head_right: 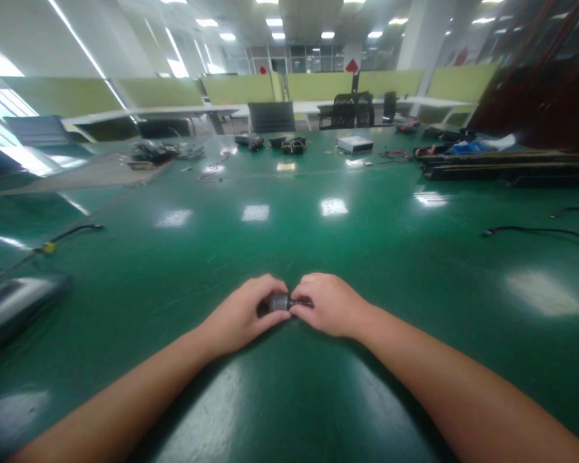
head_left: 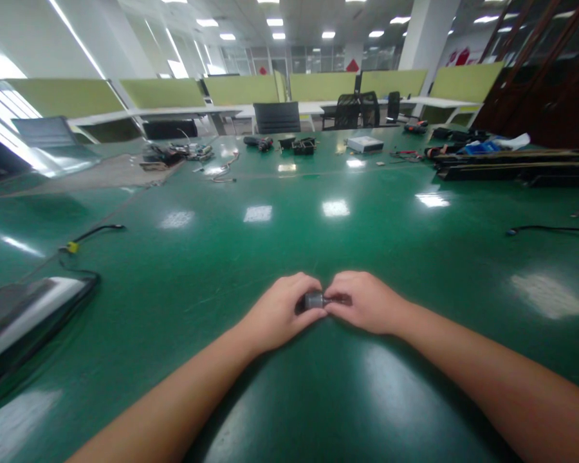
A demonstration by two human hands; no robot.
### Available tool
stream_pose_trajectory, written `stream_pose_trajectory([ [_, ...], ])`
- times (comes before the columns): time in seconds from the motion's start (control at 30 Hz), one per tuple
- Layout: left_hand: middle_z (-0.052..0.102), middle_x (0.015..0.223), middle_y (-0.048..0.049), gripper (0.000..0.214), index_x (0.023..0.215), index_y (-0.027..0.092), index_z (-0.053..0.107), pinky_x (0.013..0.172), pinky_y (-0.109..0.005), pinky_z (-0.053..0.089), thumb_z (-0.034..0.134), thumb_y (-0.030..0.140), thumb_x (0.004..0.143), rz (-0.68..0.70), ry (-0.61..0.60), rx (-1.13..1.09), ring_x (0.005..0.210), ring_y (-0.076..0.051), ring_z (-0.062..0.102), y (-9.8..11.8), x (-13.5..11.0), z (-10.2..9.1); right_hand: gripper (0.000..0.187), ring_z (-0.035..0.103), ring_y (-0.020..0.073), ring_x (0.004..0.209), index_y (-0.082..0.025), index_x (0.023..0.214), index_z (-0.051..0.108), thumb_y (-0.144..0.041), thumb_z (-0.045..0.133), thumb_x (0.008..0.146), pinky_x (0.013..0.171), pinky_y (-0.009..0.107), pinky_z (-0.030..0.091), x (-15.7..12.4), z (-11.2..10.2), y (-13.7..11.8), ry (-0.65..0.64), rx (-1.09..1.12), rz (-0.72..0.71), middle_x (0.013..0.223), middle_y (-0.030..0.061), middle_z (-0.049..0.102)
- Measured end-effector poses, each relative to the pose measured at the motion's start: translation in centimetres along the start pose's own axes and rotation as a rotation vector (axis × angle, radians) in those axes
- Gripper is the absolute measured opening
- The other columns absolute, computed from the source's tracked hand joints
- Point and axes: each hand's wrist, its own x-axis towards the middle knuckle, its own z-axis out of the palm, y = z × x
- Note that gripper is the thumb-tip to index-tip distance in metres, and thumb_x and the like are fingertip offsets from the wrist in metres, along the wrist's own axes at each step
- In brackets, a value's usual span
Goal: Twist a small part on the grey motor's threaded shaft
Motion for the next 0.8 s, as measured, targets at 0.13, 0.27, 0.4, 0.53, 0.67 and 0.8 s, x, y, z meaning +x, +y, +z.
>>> stream_pose_trajectory([
  [0.13, 0.066, 0.098, -0.0029, 0.027, 0.106, 0.021, 0.063, 0.081, -0.033, 0.047, 0.073, 0.038, 0.088, 0.010, -0.015, -0.005, 0.089, -0.021, 0.062, 0.00, -0.02, -0.05, 0.010, 0.061, 0.0157, 0.081, -0.017, 0.092, 0.076, -0.024, 0.070, 0.089, 0.072, 0.026, 0.043, 0.02, -0.04, -0.02, 0.003, -0.006, 0.005, 0.086, 0.0043, 0.070],
  [0.27, 0.066, 0.099, -0.0031, 0.025, 0.104, 0.021, 0.064, 0.080, -0.032, 0.047, 0.075, 0.034, 0.086, 0.006, -0.010, -0.004, 0.089, -0.020, 0.062, -0.14, 0.02, 0.01, 0.010, 0.061, 0.0158, 0.081, -0.017, 0.093, 0.076, -0.024, 0.070, 0.089, 0.072, 0.027, 0.043, 0.08, 0.05, -0.07, 0.017, -0.014, 0.002, 0.087, 0.0040, 0.070],
  [0.4, 0.066, 0.096, -0.0034, 0.019, 0.102, 0.021, 0.065, 0.077, -0.032, 0.046, 0.072, 0.033, 0.089, -0.007, -0.012, -0.001, 0.087, -0.020, 0.062, -0.24, 0.09, 0.11, 0.009, 0.061, 0.0162, 0.083, -0.017, 0.092, 0.075, -0.023, 0.069, 0.088, 0.075, 0.027, 0.044, -0.01, 0.04, 0.08, 0.020, -0.011, -0.033, 0.088, 0.0041, 0.070],
  [0.53, 0.066, 0.094, -0.0033, 0.019, 0.101, 0.020, 0.066, 0.075, -0.031, 0.046, 0.072, 0.034, 0.089, -0.010, -0.007, -0.003, 0.084, -0.019, 0.062, -0.20, 0.14, 0.10, 0.008, 0.061, 0.0163, 0.083, -0.017, 0.092, 0.074, -0.022, 0.069, 0.088, 0.075, 0.027, 0.044, -0.09, 0.01, 0.25, 0.023, -0.011, -0.040, 0.088, 0.0041, 0.070],
  [0.67, 0.067, 0.093, -0.0034, 0.019, 0.100, 0.020, 0.066, 0.074, -0.030, 0.046, 0.072, 0.034, 0.089, -0.014, -0.013, -0.002, 0.083, -0.019, 0.062, -0.17, 0.13, 0.07, 0.008, 0.061, 0.0162, 0.082, -0.017, 0.091, 0.074, -0.022, 0.068, 0.087, 0.074, 0.027, 0.044, -0.10, -0.06, 0.18, 0.019, -0.013, -0.026, 0.087, 0.0041, 0.069],
  [0.8, 0.067, 0.092, -0.0034, 0.021, 0.100, 0.019, 0.066, 0.074, -0.030, 0.046, 0.072, 0.036, 0.089, -0.032, -0.014, -0.006, 0.082, -0.019, 0.062, -0.19, 0.08, -0.03, 0.006, 0.059, 0.0153, 0.077, -0.017, 0.087, 0.073, -0.022, 0.070, 0.085, 0.071, 0.027, 0.044, -0.34, -0.86, 0.30, 0.001, -0.028, 0.015, 0.082, 0.0030, 0.067],
])
